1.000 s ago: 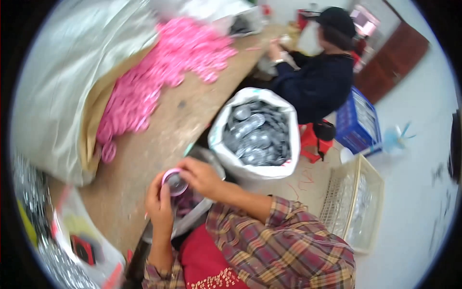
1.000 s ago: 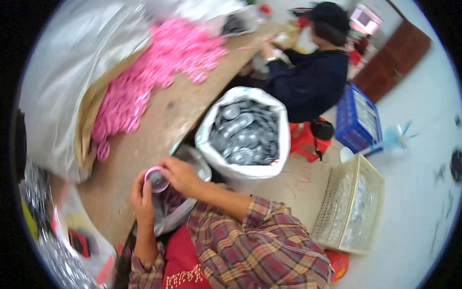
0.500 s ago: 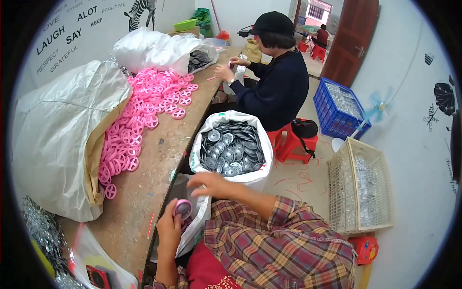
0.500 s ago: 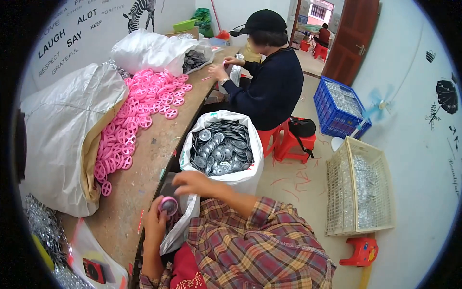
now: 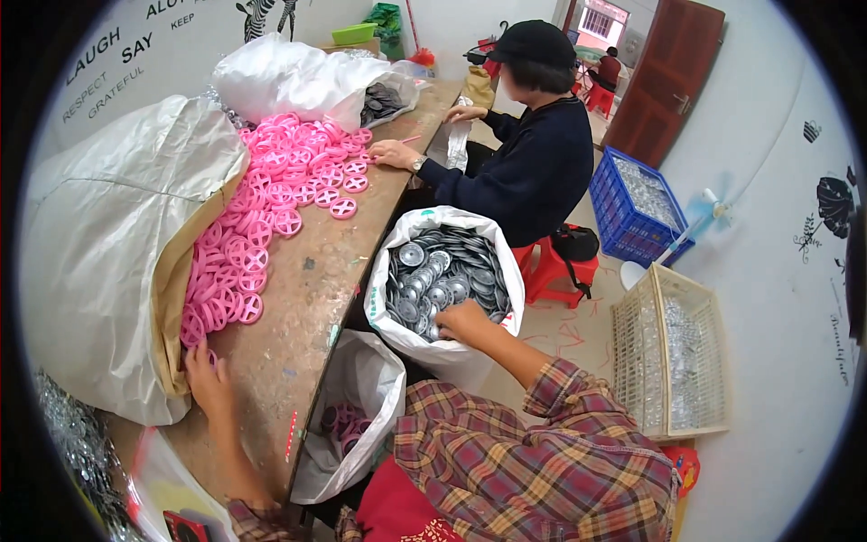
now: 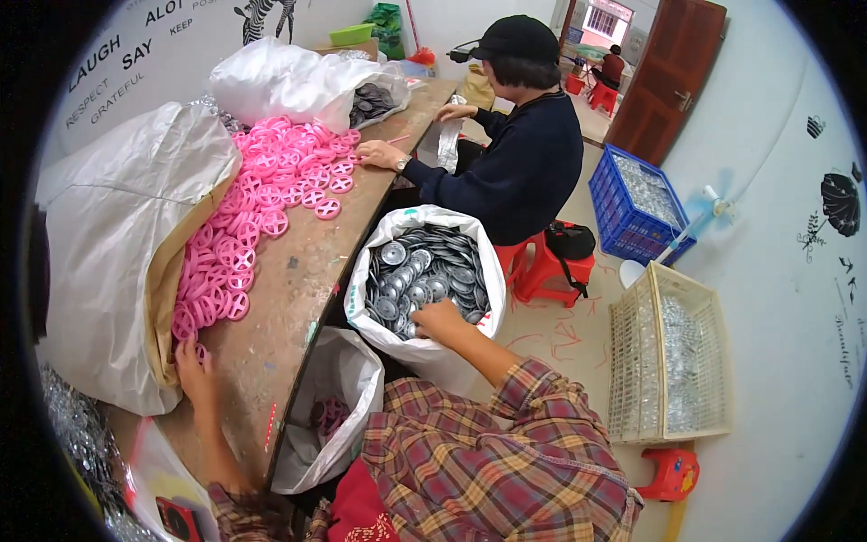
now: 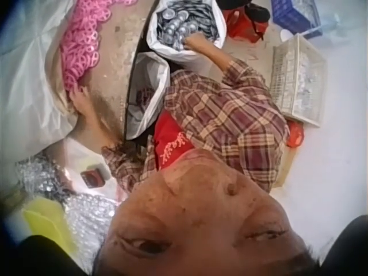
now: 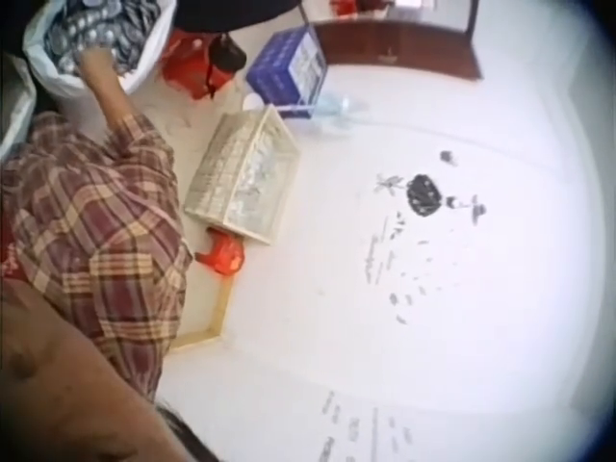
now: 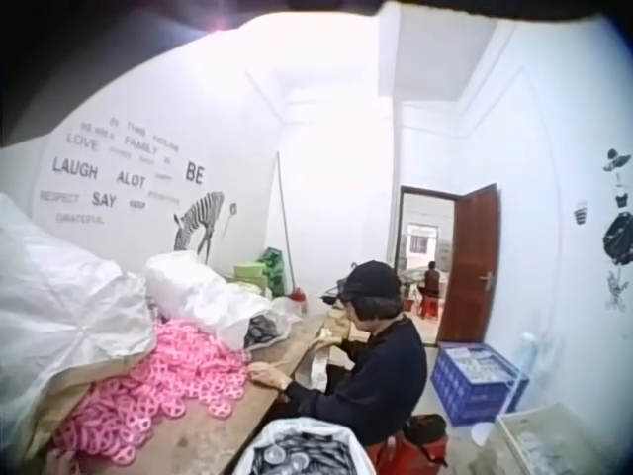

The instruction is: Assembling small pink plastic wheel-like parts with silver circular components at a workbench.

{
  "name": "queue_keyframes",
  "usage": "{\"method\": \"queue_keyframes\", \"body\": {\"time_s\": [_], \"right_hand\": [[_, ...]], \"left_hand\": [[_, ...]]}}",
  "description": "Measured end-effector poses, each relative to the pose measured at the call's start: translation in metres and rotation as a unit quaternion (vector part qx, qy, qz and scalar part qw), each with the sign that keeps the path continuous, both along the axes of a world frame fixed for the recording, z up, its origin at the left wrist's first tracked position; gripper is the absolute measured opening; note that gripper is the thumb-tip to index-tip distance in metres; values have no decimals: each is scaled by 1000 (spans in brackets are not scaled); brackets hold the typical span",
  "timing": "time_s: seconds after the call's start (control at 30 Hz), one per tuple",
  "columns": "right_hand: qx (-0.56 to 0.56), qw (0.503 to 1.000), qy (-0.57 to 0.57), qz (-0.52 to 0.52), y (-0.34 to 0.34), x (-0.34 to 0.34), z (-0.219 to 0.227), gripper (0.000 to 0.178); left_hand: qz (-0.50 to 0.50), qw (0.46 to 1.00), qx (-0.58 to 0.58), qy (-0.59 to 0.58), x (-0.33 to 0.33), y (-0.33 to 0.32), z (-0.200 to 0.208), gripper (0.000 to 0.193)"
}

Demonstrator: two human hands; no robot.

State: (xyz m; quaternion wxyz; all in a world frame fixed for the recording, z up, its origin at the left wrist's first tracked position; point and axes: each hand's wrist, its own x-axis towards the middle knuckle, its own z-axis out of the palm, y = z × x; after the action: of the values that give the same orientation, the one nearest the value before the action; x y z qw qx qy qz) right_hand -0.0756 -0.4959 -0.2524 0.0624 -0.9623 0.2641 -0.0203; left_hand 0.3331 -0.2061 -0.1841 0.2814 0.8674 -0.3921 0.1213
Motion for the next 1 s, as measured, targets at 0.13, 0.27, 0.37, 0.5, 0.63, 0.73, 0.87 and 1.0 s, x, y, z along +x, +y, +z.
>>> {"method": "queue_keyframes", "body": {"time_s": [0.13, 0.27, 0.37, 0.5, 0.63, 0.73, 0.87, 1.0], "right_hand": [[111, 992, -47, -45, 11, -13, 12, 18], [77, 996, -33, 6, 8, -26, 1, 13], [24, 997, -71, 15, 9, -20, -5, 11], [-6, 957, -288, -27, -4, -5, 8, 14], [385, 858, -310, -139, 16, 39, 66, 24], [475, 819, -314, -69, 34, 76, 79, 32], [534, 775, -337, -31, 55, 107, 78, 26], [540, 759, -361, -38, 63, 128, 64, 19]], "left_hand": [[-35, 998, -6, 52, 59, -19, -38, 62], [69, 988, 58, -126, 81, -42, -47, 63], [17, 996, -4, -92, 104, -23, -70, 52], [-33, 988, 9, -148, 43, -19, -53, 30], [-67, 996, 2, -51, -16, -17, -24, 43], [-54, 996, -67, -13, -35, 1, -21, 46], [-16, 993, -112, 28, -50, 27, -10, 43], [-37, 995, -91, -14, -49, 15, -10, 31]]}}
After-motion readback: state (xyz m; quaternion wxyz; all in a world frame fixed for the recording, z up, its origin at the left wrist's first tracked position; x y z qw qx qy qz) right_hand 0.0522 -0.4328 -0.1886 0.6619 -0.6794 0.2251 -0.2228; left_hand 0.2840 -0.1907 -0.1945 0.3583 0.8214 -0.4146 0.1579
